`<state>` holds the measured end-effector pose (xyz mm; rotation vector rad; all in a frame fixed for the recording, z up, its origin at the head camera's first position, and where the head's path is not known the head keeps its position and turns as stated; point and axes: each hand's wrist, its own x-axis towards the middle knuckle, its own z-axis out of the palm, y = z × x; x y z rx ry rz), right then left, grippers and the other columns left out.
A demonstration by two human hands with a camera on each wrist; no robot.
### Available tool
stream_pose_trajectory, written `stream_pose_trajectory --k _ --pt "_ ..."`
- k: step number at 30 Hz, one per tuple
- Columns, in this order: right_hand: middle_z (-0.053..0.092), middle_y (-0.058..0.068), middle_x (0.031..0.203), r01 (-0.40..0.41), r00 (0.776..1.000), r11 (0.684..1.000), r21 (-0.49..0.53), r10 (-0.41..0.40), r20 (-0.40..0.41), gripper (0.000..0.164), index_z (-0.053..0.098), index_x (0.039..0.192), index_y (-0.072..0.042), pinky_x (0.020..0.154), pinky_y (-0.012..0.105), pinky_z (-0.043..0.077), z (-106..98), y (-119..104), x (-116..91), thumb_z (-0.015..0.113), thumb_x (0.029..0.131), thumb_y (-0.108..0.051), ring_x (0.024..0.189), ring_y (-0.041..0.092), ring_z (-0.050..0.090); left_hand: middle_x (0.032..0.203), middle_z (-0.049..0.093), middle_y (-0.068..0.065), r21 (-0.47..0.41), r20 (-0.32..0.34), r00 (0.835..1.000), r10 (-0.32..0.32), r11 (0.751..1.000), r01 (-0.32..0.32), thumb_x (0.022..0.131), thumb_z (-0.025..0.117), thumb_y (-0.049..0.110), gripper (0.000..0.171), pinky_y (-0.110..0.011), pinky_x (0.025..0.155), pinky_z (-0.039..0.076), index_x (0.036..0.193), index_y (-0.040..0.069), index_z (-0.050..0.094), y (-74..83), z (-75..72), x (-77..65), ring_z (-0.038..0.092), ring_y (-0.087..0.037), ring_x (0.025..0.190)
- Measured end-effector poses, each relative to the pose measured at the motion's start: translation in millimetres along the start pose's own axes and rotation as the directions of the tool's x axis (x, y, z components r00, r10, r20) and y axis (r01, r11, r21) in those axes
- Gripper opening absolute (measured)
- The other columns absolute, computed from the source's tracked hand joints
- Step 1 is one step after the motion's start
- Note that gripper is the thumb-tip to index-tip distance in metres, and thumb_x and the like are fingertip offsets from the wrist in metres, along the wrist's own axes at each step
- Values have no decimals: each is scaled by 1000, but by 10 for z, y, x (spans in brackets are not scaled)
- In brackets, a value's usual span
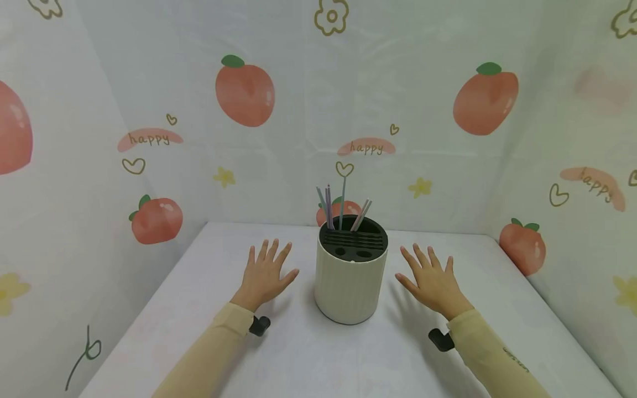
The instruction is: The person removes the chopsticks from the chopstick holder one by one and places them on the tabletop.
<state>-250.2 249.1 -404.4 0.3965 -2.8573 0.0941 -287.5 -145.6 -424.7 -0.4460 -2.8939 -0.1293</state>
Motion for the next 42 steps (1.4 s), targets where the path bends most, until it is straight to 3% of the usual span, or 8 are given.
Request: stream_pose_trajectory --k 6,11,14,18,24,32,36,42 --pt "47 23 142 24 999 1000 11 -24 22 62 43 145 -12 100 79 22 -26 4 -8 51 96 -50 130 49 42 155 29 -19 -13 9 1000 20 1000 -20 96 40 60 68 -61 116 19 151 20 35 20 -29 -1 25 -41 143" --pt "62 20 125 52 994 999 13 -53 100 48 55 133 -7 97 66 41 -29 26 -29 60 94 -35 114 40 59 147 45 -17 2 49 998 48 999 -48 96 50 52 58 -54 114 30 139 15 53 58 -49 -18 40 -37 137" --pt "68 17 116 55 989 997 45 -61 132 39 59 126 -8 85 54 53 -19 33 -39 63 93 -29 103 34 66 133 59 -14 -23 75 996 49 999 -48 94 58 42 46 -50 101 47 128 12 61 81 -45 -24 55 -34 123" --pt "71 9 105 58 990 992 113 -72 121 30 63 118 -9 70 44 57 -2 41 -45 64 93 -25 92 27 69 119 67 -9 -118 136 991 11 993 5 93 62 36 35 -46 84 56 119 13 66 103 -31 -21 64 -27 108" --pt "71 0 93 76 994 988 132 -85 64 19 65 109 -11 64 38 55 11 46 -24 63 92 -22 84 21 68 105 71 -6 -198 169 986 -3 980 37 93 63 32 28 -42 76 57 112 14 68 114 -22 -2 67 -21 96" --pt "72 -2 91 90 995 977 196 -97 26 15 66 107 -13 66 39 55 -19 47 40 62 93 -20 84 21 68 105 70 -5 -223 177 984 -10 974 50 93 62 33 27 -43 78 55 113 15 67 103 -28 36 66 -21 97" --pt "73 1 95 63 997 966 250 -74 34 19 66 111 -14 69 42 56 -75 54 106 59 96 -22 88 21 69 105 70 -5 -249 158 987 -10 967 49 93 62 31 27 -44 79 55 113 14 68 105 -53 54 66 -23 97" --pt "71 6 102 39 999 933 358 -32 -24 24 65 118 -14 75 47 55 -222 36 203 55 99 -26 94 26 68 107 70 -6 -329 108 994 -17 943 52 94 61 28 26 -43 81 55 114 12 68 117 -178 124 66 -24 99"
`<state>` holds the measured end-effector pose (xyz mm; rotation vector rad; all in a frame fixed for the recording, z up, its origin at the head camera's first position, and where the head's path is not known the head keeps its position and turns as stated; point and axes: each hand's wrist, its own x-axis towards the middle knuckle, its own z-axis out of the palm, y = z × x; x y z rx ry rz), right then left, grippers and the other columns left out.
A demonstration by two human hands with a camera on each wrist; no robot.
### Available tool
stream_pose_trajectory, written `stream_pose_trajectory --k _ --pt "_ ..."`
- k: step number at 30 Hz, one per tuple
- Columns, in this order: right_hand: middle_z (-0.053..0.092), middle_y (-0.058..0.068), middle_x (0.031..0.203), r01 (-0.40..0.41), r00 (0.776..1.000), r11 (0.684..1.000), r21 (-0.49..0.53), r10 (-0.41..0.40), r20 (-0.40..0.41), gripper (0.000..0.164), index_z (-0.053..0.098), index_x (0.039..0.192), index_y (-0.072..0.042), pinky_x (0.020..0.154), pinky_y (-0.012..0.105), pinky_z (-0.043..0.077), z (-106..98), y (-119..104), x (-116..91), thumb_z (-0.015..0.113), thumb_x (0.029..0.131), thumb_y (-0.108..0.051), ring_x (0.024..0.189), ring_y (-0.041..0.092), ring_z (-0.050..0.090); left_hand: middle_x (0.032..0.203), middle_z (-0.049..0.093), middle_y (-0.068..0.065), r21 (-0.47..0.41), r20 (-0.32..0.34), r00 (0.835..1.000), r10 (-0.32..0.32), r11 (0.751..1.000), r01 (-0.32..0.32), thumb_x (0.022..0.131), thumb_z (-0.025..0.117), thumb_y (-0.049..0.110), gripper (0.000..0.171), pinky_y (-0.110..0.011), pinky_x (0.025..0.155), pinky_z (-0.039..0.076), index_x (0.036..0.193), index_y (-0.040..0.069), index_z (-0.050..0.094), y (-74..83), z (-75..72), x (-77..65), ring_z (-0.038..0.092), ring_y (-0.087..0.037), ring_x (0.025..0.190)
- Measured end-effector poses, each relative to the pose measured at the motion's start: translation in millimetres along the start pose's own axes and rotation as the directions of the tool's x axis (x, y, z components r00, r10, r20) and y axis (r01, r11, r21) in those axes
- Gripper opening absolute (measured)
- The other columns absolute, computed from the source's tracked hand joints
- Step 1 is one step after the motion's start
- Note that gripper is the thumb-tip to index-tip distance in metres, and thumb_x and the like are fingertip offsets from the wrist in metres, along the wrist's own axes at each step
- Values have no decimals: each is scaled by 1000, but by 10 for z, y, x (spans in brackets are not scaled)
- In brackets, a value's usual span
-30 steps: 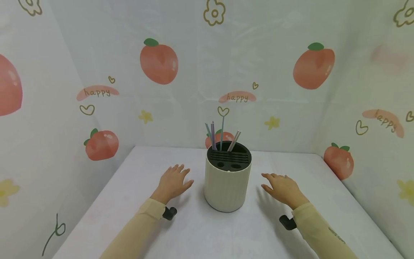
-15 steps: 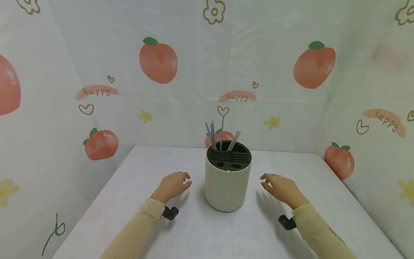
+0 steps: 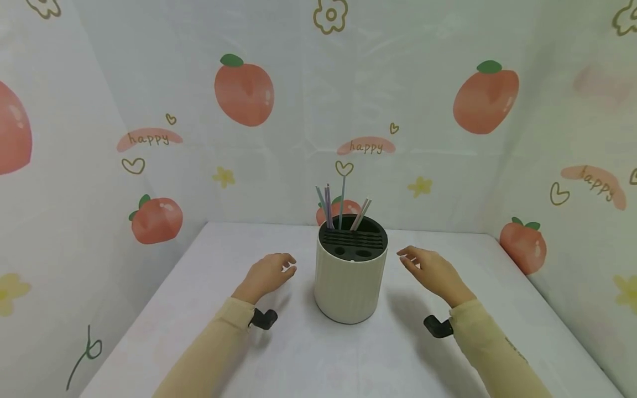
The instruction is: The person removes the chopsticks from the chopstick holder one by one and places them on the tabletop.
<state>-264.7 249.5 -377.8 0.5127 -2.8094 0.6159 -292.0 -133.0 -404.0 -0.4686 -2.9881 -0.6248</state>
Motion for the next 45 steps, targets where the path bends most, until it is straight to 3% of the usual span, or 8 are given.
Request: stream_pose_trajectory --k 9,14,17,23,26,37,41,45 --pt "70 14 110 16 987 948 317 35 -154 29 60 123 -8 83 48 55 -148 -166 213 49 103 -26 99 32 68 115 68 -6 -243 -125 991 56 966 -86 99 56 27 26 -43 89 54 118 13 66 244 -406 223 65 -25 105" --pt "60 20 128 51 993 841 539 12 -113 36 54 130 -2 94 37 53 -189 -270 351 48 103 -25 114 30 60 123 63 -8 -397 -208 974 87 903 -165 100 55 26 28 -45 91 54 124 14 61 393 -596 365 62 -28 111" --pt "53 21 136 35 999 759 651 0 -54 38 52 132 -1 103 38 47 -185 -314 410 51 102 -24 121 22 55 125 61 -9 -507 -246 964 102 834 -218 100 55 24 29 -44 93 53 126 11 59 481 -661 438 60 -29 112" --pt "43 18 146 -54 997 634 772 -7 75 46 46 138 -1 113 52 33 -154 -353 450 57 99 -23 123 13 52 126 57 -17 -727 -247 963 106 638 -256 98 58 16 32 -38 93 54 127 3 55 629 -719 515 59 -33 113" --pt "43 18 145 -84 994 594 800 -6 108 48 45 138 1 112 50 35 -127 -363 460 58 98 -21 119 11 54 125 56 -17 -779 -226 970 94 580 -238 97 59 16 32 -36 94 54 126 1 55 665 -730 533 58 -33 115" --pt "42 18 145 -163 985 599 784 56 162 52 46 138 -1 99 33 47 -32 -351 447 65 93 -19 127 27 49 113 58 -8 -839 -197 976 88 500 -215 97 60 11 28 -35 96 53 120 -2 55 684 -676 586 62 -20 107" --pt "42 17 144 -167 985 597 784 64 161 52 46 138 -1 90 22 50 -22 -356 439 66 93 -19 119 16 54 109 59 -4 -846 -193 978 84 490 -209 96 61 11 25 -35 94 54 117 -2 56 692 -657 590 63 -13 100" --pt "39 17 147 -177 983 600 780 73 167 53 46 138 -3 95 30 50 -26 -373 434 66 93 -21 125 25 51 106 59 -4 -847 -190 978 81 490 -206 96 61 10 24 -34 92 55 115 -2 57 698 -644 584 63 -10 95"
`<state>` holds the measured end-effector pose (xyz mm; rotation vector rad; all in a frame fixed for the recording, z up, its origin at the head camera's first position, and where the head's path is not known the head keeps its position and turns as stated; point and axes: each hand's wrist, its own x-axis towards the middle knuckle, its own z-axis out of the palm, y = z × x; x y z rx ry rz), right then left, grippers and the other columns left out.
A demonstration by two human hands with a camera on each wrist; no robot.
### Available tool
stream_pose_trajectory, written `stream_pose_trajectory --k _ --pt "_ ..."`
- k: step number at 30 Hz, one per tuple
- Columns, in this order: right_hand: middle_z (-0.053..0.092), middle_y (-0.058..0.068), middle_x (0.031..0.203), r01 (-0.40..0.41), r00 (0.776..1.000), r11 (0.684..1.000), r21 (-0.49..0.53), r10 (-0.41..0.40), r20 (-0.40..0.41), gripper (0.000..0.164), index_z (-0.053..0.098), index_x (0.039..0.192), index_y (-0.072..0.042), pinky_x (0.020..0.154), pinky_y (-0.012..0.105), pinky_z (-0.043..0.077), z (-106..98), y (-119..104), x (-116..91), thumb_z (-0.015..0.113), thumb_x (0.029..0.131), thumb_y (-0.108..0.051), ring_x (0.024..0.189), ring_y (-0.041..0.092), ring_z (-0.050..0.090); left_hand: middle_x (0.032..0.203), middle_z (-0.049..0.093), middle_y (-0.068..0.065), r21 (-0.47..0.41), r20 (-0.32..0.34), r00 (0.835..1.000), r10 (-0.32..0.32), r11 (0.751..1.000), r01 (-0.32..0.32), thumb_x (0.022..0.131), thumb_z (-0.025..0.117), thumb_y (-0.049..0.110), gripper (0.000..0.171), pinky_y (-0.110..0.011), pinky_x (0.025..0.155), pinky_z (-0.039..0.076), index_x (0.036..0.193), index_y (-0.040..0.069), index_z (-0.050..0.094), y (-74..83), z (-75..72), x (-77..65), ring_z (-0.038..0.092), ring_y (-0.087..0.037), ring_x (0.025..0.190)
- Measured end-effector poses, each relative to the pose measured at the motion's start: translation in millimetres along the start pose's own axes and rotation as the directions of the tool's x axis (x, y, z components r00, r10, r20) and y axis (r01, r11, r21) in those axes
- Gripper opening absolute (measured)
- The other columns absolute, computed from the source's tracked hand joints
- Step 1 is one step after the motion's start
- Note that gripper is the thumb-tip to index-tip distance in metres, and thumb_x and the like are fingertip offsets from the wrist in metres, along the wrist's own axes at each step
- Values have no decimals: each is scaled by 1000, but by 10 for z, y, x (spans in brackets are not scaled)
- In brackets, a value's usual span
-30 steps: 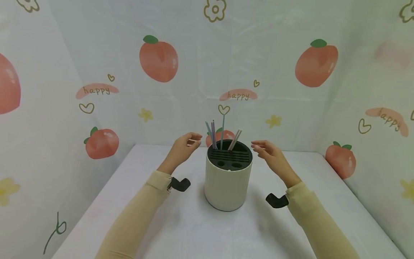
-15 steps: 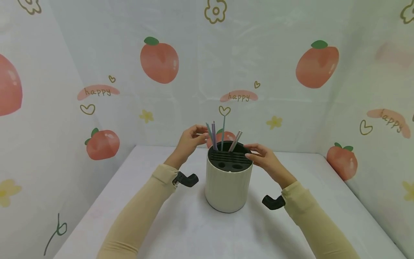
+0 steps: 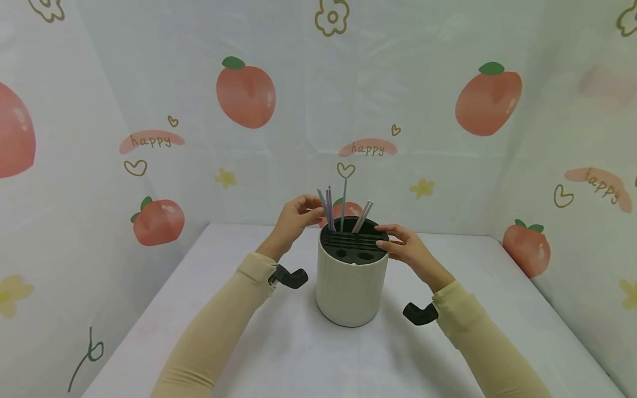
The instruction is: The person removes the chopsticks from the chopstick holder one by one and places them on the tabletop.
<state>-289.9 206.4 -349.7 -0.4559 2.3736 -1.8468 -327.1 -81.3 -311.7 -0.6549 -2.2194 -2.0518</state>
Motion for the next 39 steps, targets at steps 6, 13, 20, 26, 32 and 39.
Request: stream_pose_trajectory --k 6,13,20,26,32,39 --pt "35 18 151 -12 1000 1000 -3 12 5 53 45 140 -5 104 47 43 3 9 -3 64 94 -21 134 38 41 105 58 -6 -5 1 1000 8 1000 -8 95 60 6 23 -35 91 55 115 -5 56 -13 9 -4 62 -10 93" --pt "36 18 150 -14 1000 1000 -7 14 -2 52 45 140 -4 103 48 44 8 10 -9 64 94 -20 133 38 43 101 58 -5 1 -9 999 30 1000 -30 93 62 3 20 -31 86 57 110 -5 57 -28 27 19 62 -9 86" --pt "34 18 150 -17 1000 1000 -2 17 -1 53 45 140 -5 105 51 43 8 6 -5 65 93 -21 134 38 42 97 58 -2 9 -21 999 44 999 -44 92 63 2 16 -28 82 58 106 -5 57 -11 38 44 62 -8 82" --pt "38 18 148 -14 1000 1000 -4 14 -1 52 46 139 -4 99 42 48 6 4 7 65 93 -21 127 31 49 98 58 -4 13 -21 995 94 996 -94 92 62 0 17 -33 85 58 107 -6 58 85 26 93 62 -9 85" --pt "39 17 148 -17 1000 1000 -2 17 -6 53 46 139 -5 99 43 49 6 2 18 66 92 -22 127 30 49 97 60 -2 -33 -31 982 184 982 -185 93 62 1 14 -37 87 58 105 -4 58 357 -58 173 64 -9 87" --pt "39 18 147 -8 1000 1000 -13 8 -4 53 46 139 -4 97 41 50 -7 5 9 65 93 -21 118 19 55 90 63 0 -145 -141 930 340 922 -359 90 63 -4 15 -31 79 60 95 10 64 905 -254 269 65 -12 81"
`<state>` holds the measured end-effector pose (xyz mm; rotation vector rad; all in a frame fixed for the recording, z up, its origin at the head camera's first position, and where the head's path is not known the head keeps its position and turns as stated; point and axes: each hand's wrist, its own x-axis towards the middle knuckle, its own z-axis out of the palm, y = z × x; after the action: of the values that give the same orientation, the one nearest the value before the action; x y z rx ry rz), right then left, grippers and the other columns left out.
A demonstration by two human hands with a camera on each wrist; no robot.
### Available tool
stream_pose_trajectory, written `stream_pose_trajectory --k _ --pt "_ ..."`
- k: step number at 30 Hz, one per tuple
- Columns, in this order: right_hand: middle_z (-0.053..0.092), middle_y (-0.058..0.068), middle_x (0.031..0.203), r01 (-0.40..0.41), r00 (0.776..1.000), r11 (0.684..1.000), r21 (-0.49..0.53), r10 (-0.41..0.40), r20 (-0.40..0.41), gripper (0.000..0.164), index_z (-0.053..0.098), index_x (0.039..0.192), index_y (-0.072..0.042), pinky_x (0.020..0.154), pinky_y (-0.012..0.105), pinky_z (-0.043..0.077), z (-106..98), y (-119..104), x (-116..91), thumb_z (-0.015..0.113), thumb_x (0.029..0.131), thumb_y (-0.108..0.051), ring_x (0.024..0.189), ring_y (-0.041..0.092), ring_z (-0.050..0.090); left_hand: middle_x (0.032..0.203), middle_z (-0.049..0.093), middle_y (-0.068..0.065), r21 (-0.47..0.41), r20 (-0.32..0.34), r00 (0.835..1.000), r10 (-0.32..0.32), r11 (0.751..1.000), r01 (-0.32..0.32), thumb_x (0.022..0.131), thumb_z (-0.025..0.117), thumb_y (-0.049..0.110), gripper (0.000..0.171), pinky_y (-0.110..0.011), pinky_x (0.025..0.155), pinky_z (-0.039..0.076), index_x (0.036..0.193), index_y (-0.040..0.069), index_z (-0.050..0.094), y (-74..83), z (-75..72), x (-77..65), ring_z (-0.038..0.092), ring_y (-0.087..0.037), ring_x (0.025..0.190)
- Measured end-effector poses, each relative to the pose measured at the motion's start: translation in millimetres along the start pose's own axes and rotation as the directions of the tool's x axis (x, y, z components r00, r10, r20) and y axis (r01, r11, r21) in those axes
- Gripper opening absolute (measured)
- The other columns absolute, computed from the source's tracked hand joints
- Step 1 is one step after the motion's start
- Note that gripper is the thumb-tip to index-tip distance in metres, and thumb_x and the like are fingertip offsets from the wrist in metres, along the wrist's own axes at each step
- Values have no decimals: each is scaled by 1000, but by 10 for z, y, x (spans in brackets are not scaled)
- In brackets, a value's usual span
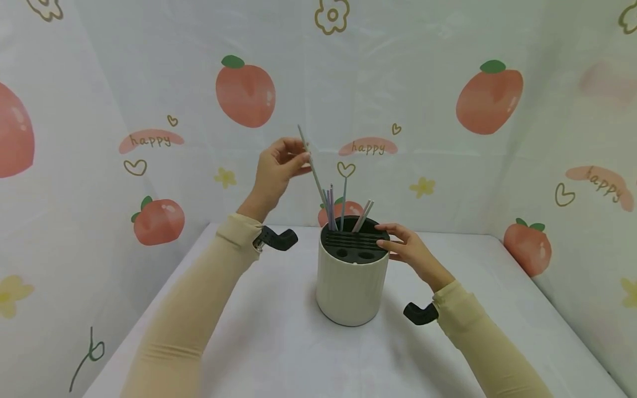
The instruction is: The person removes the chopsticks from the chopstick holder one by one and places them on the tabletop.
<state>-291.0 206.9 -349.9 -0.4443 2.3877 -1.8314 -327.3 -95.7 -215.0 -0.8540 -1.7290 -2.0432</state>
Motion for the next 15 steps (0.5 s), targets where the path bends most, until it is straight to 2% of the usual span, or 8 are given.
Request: stream_pose_trajectory --k 4,8,11,13,15 --pt "39 18 147 0 1000 1000 -1 0 0 53 46 139 -4 95 38 51 2 -1 -2 66 93 -21 114 14 56 87 62 -1 -57 -108 991 74 995 -80 90 63 -5 16 -29 76 60 94 11 65 297 -125 143 64 -13 78" --pt "39 19 148 1 1000 1000 -7 -1 0 53 46 139 -4 96 41 51 4 -7 -1 65 93 -21 118 19 55 86 60 -4 -125 -222 973 57 988 -87 89 65 -4 12 -29 74 60 97 5 65 454 -315 199 65 -15 77" --pt "39 19 147 1 1000 1000 -14 -1 0 52 46 139 -4 98 44 50 2 -7 1 65 93 -21 123 25 52 87 60 -4 -133 -287 958 -11 991 -28 89 65 -2 12 -27 71 60 98 5 65 406 -473 162 66 -14 76" --pt "40 19 147 -1 1000 1000 -17 1 -1 52 46 139 -5 98 45 50 1 -4 2 65 93 -21 124 27 51 87 60 -2 -128 -299 950 -85 991 48 90 65 -1 12 -25 70 59 99 5 66 277 -575 96 66 -12 76" --pt "40 19 147 -2 1000 1000 -19 2 1 52 46 139 -5 99 45 50 1 -3 2 65 93 -22 124 27 52 87 61 0 -112 -282 941 -185 981 159 91 64 1 13 -22 70 59 102 6 65 91 -669 -17 66 -10 76"
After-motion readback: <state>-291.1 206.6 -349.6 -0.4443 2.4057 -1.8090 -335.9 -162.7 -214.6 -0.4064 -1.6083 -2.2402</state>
